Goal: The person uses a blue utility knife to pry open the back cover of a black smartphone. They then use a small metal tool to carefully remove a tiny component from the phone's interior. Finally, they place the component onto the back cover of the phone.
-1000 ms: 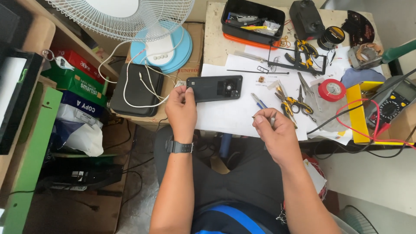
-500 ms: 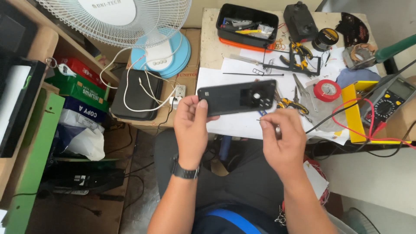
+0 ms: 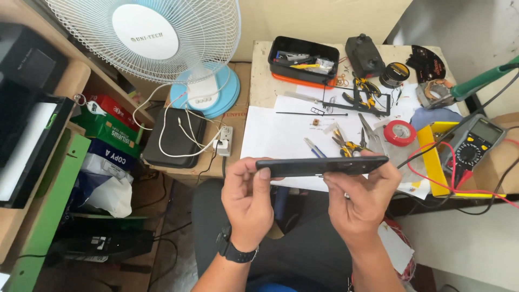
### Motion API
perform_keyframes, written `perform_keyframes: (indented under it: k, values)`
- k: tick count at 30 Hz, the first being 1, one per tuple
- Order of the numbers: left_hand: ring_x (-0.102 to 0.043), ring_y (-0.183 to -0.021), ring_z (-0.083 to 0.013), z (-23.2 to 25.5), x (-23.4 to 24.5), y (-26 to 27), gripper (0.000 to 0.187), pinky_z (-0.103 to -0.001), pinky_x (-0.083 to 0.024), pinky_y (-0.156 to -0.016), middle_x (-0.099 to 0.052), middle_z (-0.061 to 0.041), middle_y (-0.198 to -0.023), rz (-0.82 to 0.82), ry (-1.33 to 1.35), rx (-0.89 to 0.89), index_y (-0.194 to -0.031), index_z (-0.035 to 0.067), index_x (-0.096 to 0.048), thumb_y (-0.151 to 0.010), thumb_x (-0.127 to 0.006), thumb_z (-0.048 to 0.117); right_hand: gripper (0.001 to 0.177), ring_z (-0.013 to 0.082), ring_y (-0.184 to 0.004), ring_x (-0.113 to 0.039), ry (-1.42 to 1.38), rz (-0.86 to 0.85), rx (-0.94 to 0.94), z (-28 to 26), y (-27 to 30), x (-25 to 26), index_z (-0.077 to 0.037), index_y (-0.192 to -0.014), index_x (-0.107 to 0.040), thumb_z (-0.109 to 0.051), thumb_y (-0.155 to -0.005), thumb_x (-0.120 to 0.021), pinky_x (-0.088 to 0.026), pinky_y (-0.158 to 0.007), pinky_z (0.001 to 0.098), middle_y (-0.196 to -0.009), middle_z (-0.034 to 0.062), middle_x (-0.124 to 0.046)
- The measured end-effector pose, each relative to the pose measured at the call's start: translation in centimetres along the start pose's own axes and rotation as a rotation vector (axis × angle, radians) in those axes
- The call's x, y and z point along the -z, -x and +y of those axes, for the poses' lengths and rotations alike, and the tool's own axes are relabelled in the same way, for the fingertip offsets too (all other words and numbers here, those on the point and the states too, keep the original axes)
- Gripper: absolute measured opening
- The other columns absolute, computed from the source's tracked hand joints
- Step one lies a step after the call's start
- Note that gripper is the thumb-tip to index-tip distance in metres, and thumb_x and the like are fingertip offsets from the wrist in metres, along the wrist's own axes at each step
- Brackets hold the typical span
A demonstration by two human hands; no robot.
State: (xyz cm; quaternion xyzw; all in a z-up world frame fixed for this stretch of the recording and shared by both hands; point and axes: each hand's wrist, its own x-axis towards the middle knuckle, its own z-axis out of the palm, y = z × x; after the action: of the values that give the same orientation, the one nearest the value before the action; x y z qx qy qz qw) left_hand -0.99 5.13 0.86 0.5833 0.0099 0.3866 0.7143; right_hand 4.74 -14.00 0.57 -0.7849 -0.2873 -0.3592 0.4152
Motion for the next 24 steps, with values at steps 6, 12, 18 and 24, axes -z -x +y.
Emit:
perform_keyframes:
  k: [6, 12, 18, 24]
  values:
    - [-0.088, -0.097, -0.0301, -1.2, 1.1, -1.2, 0.02, -0.048, -0.077, -0.084, -0.085, -0.026, -0.109, 0.002, 0.017, 0.074, -0.13, -0.007, -0.07, -0.112, -0.07, 0.004, 0.008, 0.022, -0.095, -0.065, -0.139, -0.045, -0.126, -0.8, -1.5, 0.1, -0.013, -0.114, -0.081, -0.014, -0.115, -0.073, -0.065, -0.08, 0.0383, -0.133, 0.0122, -0.051]
    - [-0.087, -0.105, -0.0342, -2.8, -0.8, -1.1, 0.026, -0.056, -0.075, -0.092, -0.087, -0.026, -0.116, -0.154, 0.128, 0.315, -0.131, -0.005, -0.08, -0.108, -0.08, 0.005, 0.008, 0.0371, -0.103, -0.071, -0.133, -0.172, -0.402, 0.1, -0.6, 0.1, -0.007, -0.118, -0.081, -0.014, -0.116, -0.078, -0.059, -0.095, 0.0493, -0.112, 0.0179, -0.063]
    - [-0.089, -0.098, -0.035, -4.0, -1.9, 0.3, 0.021, -0.047, -0.076, -0.092, -0.086, -0.029, -0.103, -0.115, 0.164, 0.548, -0.119, -0.012, -0.081, -0.112, -0.076, 0.008, 0.011, 0.0227, -0.103, -0.07, -0.197, -0.229, -0.59, -1.2, -0.9, 0.0, -0.012, -0.122, -0.082, -0.019, -0.122, -0.073, -0.056, -0.092, 0.0429, -0.104, 0.0087, -0.058]
    - [-0.089, -0.094, -0.0325, -3.5, -2.3, 0.1, 0.022, -0.046, -0.075, -0.091, -0.085, -0.028, -0.101, -0.092, 0.163, 0.555, -0.118, -0.012, -0.08, -0.113, -0.075, 0.009, 0.013, 0.013, -0.074, -0.063, -0.261, -0.221, -0.661, -1.4, -1.5, 0.1, -0.008, -0.12, -0.08, -0.015, -0.123, -0.069, -0.056, -0.071, 0.0339, -0.09, 0.0048, -0.052]
